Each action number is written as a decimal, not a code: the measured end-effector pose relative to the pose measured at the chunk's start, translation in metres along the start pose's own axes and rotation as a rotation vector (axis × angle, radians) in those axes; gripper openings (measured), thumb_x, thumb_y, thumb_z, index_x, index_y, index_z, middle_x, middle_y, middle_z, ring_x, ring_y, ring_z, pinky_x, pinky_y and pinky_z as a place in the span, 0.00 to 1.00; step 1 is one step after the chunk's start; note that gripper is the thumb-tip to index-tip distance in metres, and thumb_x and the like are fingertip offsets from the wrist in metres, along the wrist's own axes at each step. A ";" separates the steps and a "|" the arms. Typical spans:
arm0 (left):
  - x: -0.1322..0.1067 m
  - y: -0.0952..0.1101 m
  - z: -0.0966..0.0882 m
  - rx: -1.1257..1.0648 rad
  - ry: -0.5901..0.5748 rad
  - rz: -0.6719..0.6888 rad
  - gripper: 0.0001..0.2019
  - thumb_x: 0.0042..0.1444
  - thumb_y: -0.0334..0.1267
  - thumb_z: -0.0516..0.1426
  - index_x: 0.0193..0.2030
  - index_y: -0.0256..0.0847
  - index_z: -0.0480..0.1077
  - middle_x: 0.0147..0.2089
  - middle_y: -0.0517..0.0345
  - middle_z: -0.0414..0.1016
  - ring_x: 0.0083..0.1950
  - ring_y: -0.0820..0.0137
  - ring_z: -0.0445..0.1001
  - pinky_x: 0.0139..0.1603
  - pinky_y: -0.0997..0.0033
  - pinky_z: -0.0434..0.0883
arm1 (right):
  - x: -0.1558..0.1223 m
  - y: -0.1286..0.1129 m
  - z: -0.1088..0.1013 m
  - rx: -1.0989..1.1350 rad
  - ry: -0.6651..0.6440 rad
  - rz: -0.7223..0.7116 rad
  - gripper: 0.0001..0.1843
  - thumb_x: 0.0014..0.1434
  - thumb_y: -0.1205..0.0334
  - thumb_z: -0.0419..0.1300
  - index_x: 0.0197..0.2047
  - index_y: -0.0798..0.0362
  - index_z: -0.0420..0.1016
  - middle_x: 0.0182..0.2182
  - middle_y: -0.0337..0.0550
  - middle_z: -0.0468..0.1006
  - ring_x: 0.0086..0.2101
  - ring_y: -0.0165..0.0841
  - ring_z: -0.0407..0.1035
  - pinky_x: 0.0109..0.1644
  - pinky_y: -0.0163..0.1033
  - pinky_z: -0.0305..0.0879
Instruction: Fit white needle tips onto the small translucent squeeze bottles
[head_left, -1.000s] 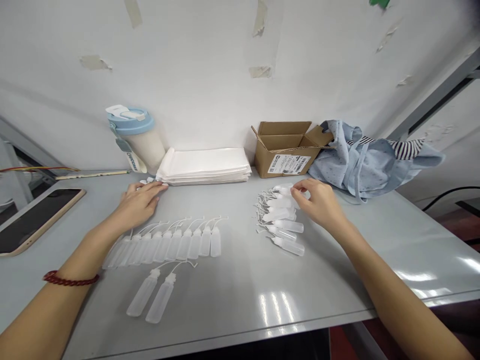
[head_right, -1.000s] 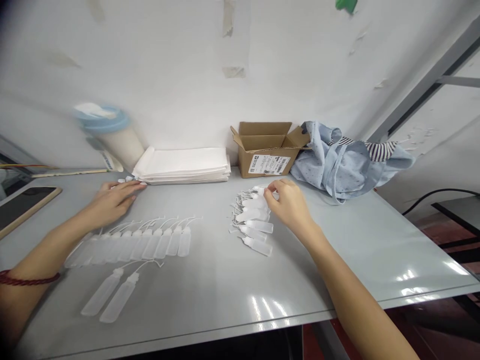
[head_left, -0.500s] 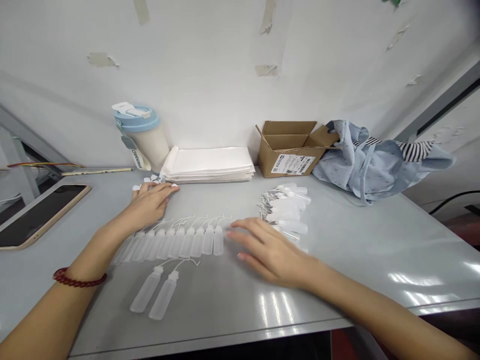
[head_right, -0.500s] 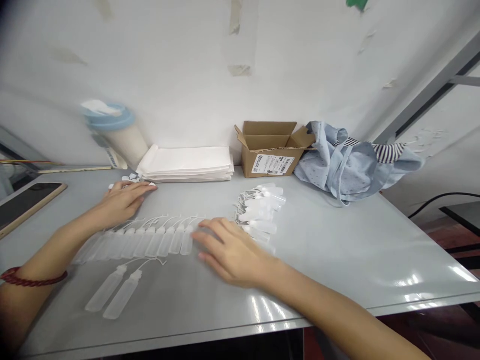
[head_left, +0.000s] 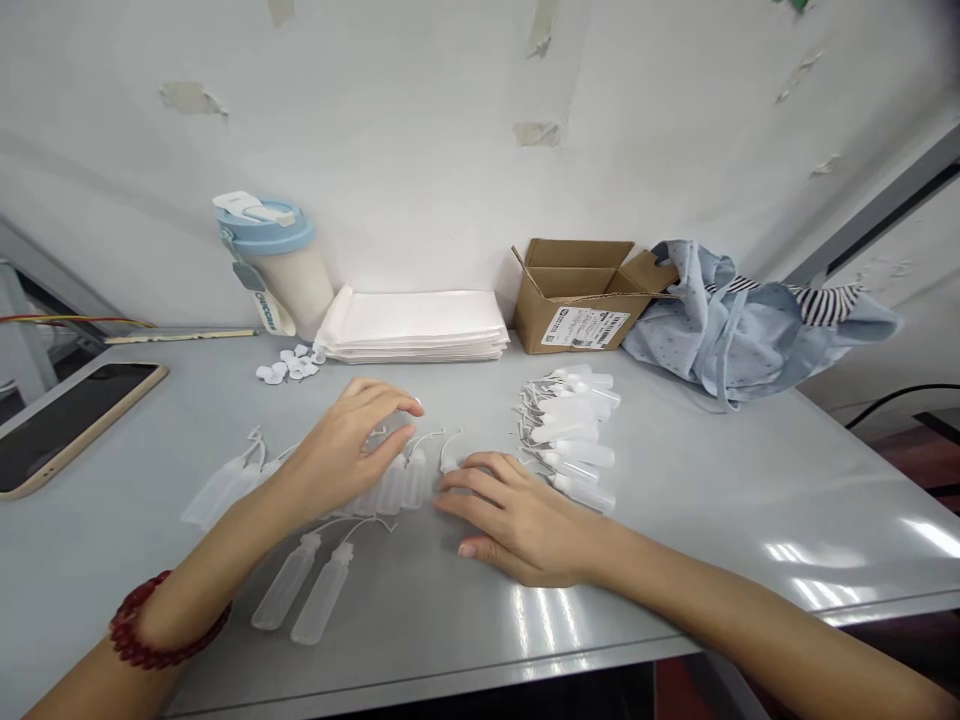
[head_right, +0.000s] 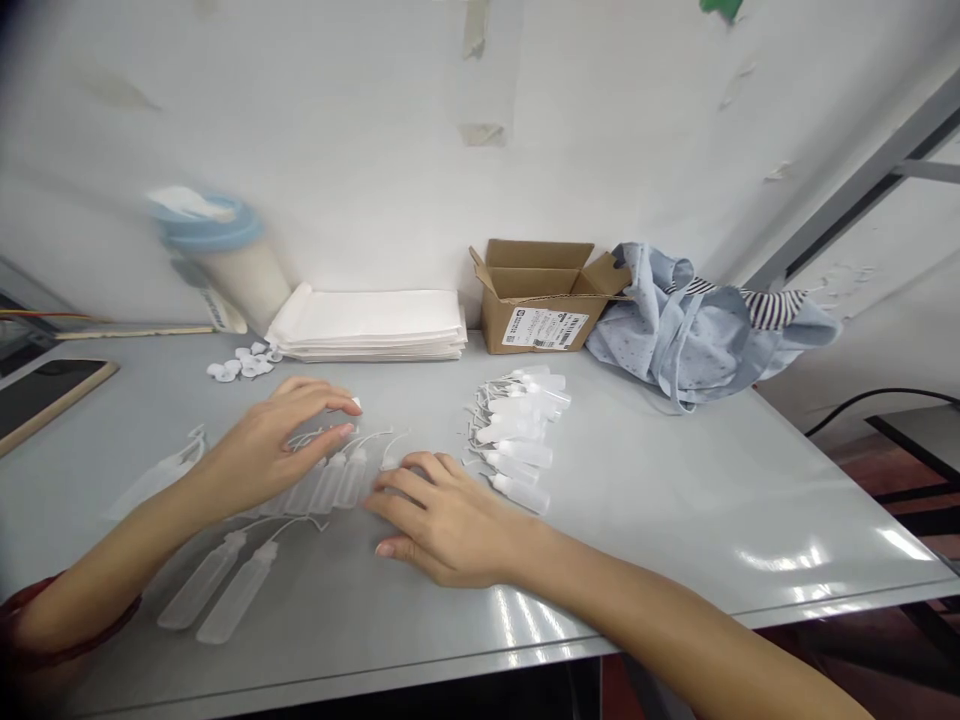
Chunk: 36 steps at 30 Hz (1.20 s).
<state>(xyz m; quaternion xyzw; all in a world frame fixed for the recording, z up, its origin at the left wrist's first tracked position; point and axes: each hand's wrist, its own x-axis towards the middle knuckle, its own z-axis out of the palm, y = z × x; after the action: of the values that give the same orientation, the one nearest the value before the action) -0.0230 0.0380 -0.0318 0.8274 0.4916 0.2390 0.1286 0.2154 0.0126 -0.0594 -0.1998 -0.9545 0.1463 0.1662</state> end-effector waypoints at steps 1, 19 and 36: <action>0.000 0.003 0.001 -0.024 0.005 0.000 0.10 0.61 0.42 0.51 0.42 0.42 0.69 0.44 0.53 0.75 0.52 0.60 0.66 0.43 0.65 0.69 | 0.000 0.000 0.000 0.006 0.021 0.000 0.20 0.67 0.55 0.48 0.55 0.59 0.67 0.52 0.52 0.71 0.52 0.42 0.58 0.55 0.48 0.60; -0.004 0.022 0.008 -0.168 -0.093 -0.082 0.07 0.58 0.42 0.55 0.32 0.43 0.67 0.33 0.60 0.73 0.36 0.69 0.70 0.26 0.76 0.63 | -0.008 0.005 0.007 0.054 0.304 0.448 0.05 0.59 0.65 0.58 0.37 0.54 0.64 0.34 0.45 0.70 0.29 0.32 0.65 0.32 0.38 0.67; -0.005 0.039 0.003 -0.544 -0.225 -0.300 0.09 0.57 0.46 0.57 0.37 0.44 0.73 0.31 0.60 0.79 0.31 0.69 0.76 0.31 0.72 0.73 | -0.008 0.000 0.004 0.056 0.364 0.345 0.10 0.65 0.60 0.51 0.42 0.57 0.68 0.29 0.45 0.71 0.24 0.30 0.63 0.27 0.36 0.63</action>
<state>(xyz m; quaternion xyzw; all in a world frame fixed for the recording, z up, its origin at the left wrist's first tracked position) 0.0060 0.0146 -0.0185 0.7024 0.5088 0.2470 0.4322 0.2210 0.0085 -0.0655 -0.3780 -0.8563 0.1604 0.3132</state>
